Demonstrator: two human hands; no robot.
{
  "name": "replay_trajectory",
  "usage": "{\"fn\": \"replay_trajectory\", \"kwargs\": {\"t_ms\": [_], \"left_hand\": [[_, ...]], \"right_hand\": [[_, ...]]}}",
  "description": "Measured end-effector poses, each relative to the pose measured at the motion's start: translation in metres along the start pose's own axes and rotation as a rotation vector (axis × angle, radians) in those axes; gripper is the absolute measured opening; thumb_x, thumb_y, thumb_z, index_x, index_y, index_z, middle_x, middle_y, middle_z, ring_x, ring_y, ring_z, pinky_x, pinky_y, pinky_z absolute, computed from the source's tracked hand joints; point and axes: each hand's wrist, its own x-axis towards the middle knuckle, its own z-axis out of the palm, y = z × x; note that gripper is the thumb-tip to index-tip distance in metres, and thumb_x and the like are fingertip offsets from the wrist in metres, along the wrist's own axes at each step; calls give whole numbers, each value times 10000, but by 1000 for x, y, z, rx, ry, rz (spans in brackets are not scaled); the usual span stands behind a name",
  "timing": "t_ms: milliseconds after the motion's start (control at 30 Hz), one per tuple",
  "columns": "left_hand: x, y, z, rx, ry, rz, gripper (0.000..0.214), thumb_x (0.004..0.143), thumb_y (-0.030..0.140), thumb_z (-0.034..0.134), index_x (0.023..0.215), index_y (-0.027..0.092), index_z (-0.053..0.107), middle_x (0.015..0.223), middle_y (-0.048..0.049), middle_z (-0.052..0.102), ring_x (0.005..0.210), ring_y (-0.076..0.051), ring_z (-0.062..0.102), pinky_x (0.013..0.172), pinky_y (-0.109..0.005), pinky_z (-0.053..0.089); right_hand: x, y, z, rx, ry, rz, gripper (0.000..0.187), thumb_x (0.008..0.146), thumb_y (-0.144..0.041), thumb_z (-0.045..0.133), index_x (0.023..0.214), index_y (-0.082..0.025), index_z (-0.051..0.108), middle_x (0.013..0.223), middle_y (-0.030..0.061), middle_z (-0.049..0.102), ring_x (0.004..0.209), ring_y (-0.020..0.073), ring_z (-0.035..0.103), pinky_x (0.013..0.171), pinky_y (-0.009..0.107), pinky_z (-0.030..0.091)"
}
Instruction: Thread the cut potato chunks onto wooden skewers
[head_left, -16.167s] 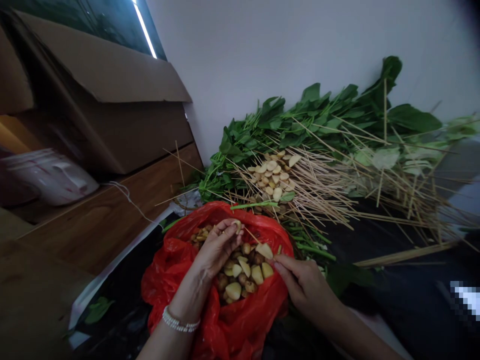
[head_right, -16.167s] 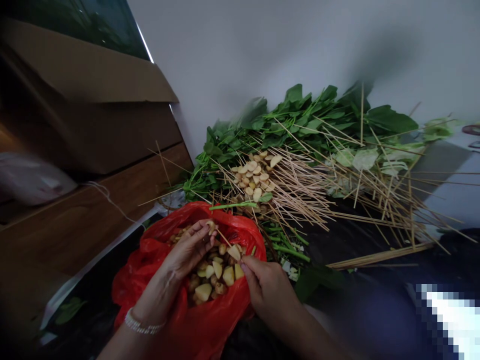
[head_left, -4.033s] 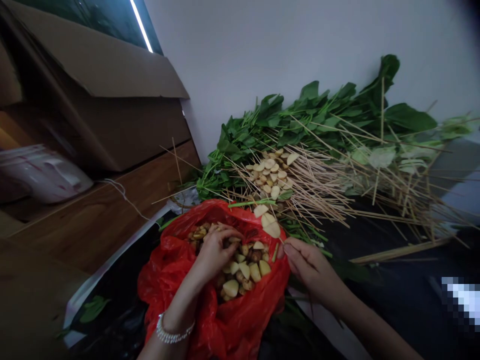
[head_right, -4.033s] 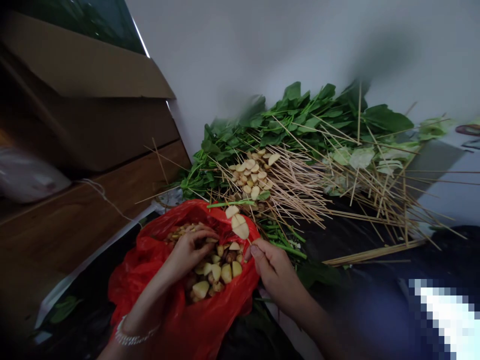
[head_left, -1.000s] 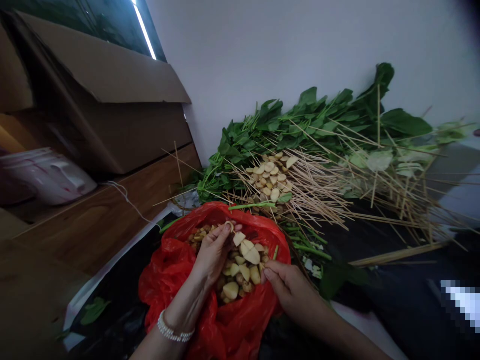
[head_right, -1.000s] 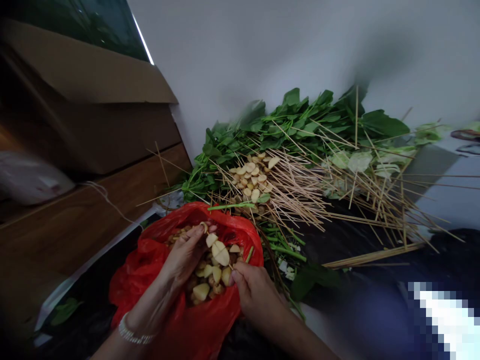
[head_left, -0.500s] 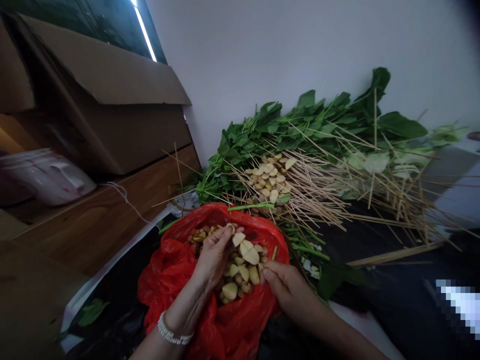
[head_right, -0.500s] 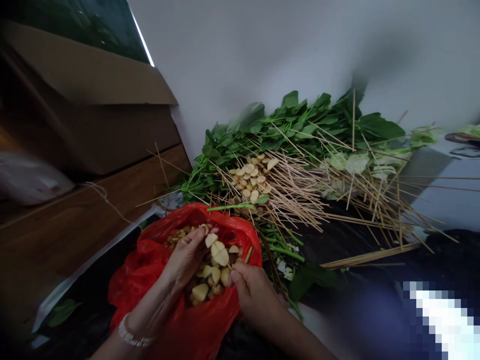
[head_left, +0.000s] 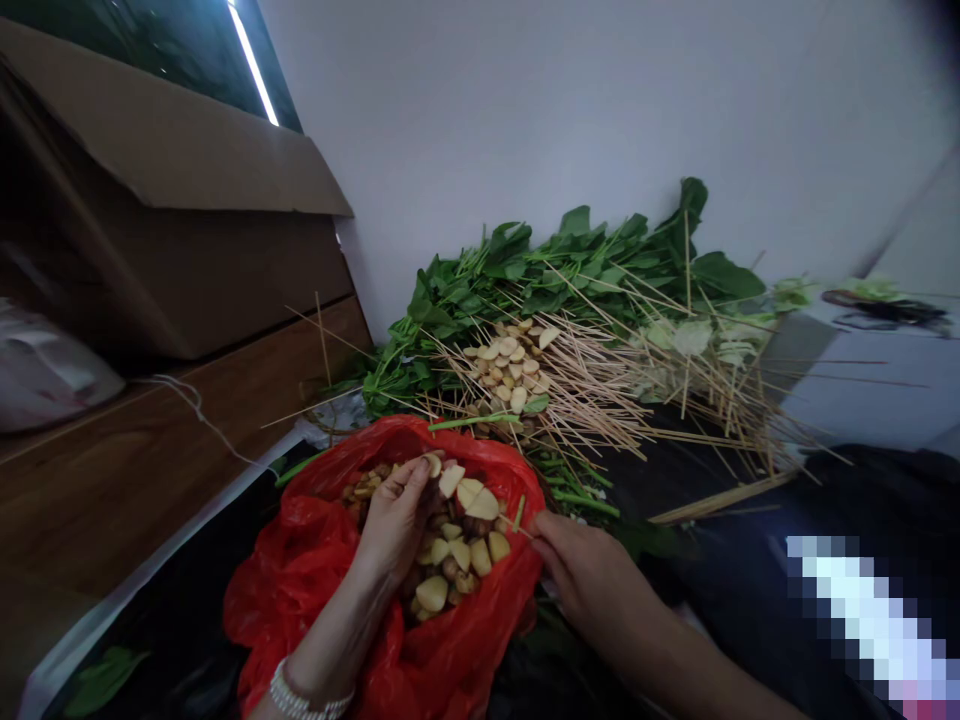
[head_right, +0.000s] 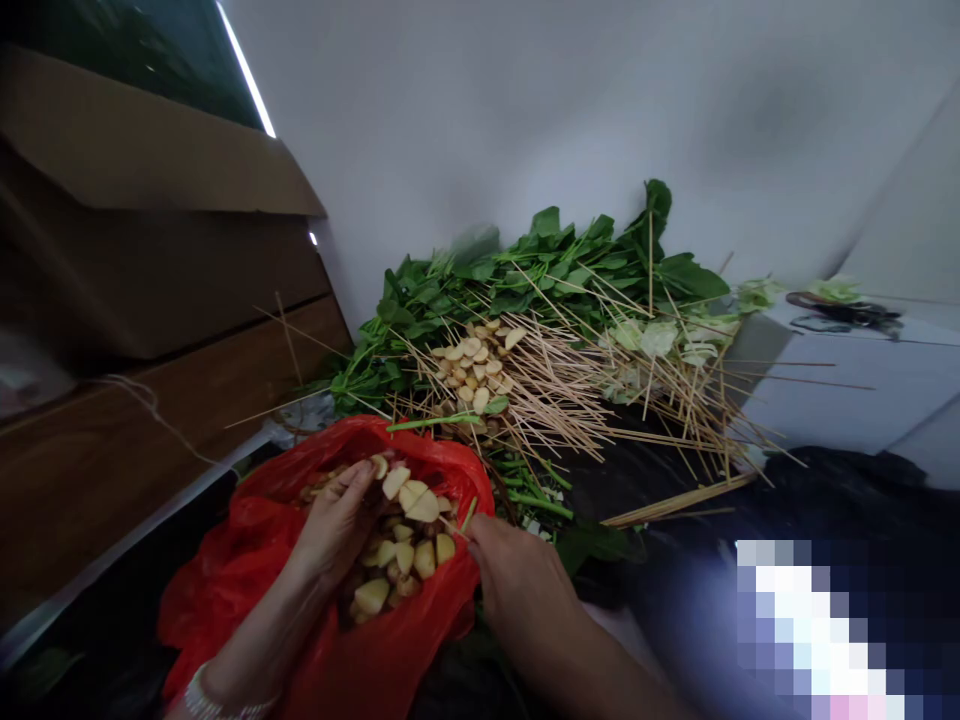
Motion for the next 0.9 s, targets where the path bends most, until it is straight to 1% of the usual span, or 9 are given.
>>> {"fn": "replay_trajectory", "kwargs": {"t_ms": [67, 133, 267, 333, 467, 600, 667, 800, 900], "left_hand": [[-2, -1, 0, 33, -25, 2, 357, 719, 400, 760, 978, 161, 703, 944, -79, 762, 813, -168, 707, 709, -237, 532], [-4, -1, 1, 71, -21, -1, 434, 757, 456, 709, 1067, 155, 679, 1003, -107, 752, 783, -158, 706, 694, -232, 526], [-3, 1, 1, 100, -14, -32, 430, 774, 461, 688, 1060, 140, 680, 955, -118, 758, 740, -151, 701, 657, -215, 514], [-1, 1, -1, 97, -15, -37, 414, 765, 451, 700, 1035, 137, 690, 903, -109, 762, 724, -147, 698, 643, -208, 509], [2, 1, -5, 88, -9, -26, 394, 728, 403, 743, 1008, 130, 702, 844, -92, 758, 698, -145, 690, 636, -208, 511], [2, 2, -5, 89, -23, -31, 369, 713, 378, 760, 985, 134, 713, 809, -80, 756, 680, -138, 684, 629, -201, 508], [2, 2, -3, 96, -15, -42, 370, 694, 374, 775, 969, 134, 720, 792, -76, 754, 667, -135, 680, 612, -194, 502], [1, 2, -3, 96, -5, -43, 366, 675, 356, 791, 957, 132, 726, 776, -70, 748, 664, -132, 675, 599, -187, 501], [1, 1, -4, 101, -19, -36, 347, 695, 346, 778, 964, 134, 724, 800, -70, 749, 671, -124, 674, 608, -180, 505]], "right_hand": [[0, 5, -12, -18, 117, -48, 258, 957, -228, 323, 806, -220, 532, 779, 47, 622, 705, 180, 569, 656, 275, 394], [9, 10, -29, -8, 265, -78, 242, 959, -234, 337, 845, -221, 549, 784, 43, 621, 712, 174, 569, 661, 270, 408], [52, 29, -62, -119, 540, -124, 193, 926, -240, 412, 863, -212, 592, 855, 66, 661, 824, 202, 599, 744, 295, 438], [76, 44, -74, -182, 605, -96, 192, 903, -244, 432, 859, -202, 614, 870, 73, 680, 828, 213, 610, 751, 311, 446], [112, 78, -84, -252, 641, -50, 192, 864, -213, 450, 807, -184, 631, 835, 98, 692, 809, 237, 612, 759, 342, 447], [128, 99, -87, -328, 650, -22, 217, 881, -187, 444, 796, -168, 643, 843, 111, 691, 817, 238, 610, 761, 346, 449], [135, 106, -86, -366, 645, -10, 210, 902, -181, 455, 825, -153, 648, 865, 110, 685, 836, 226, 611, 775, 348, 456], [145, 113, -83, -443, 589, -5, 175, 940, -291, 543, 941, -142, 635, 936, 49, 655, 836, 169, 618, 783, 353, 495], [143, 111, -81, -505, 549, -20, 173, 941, -199, 500, 883, -137, 650, 894, 86, 643, 836, 187, 601, 781, 325, 466]]}}
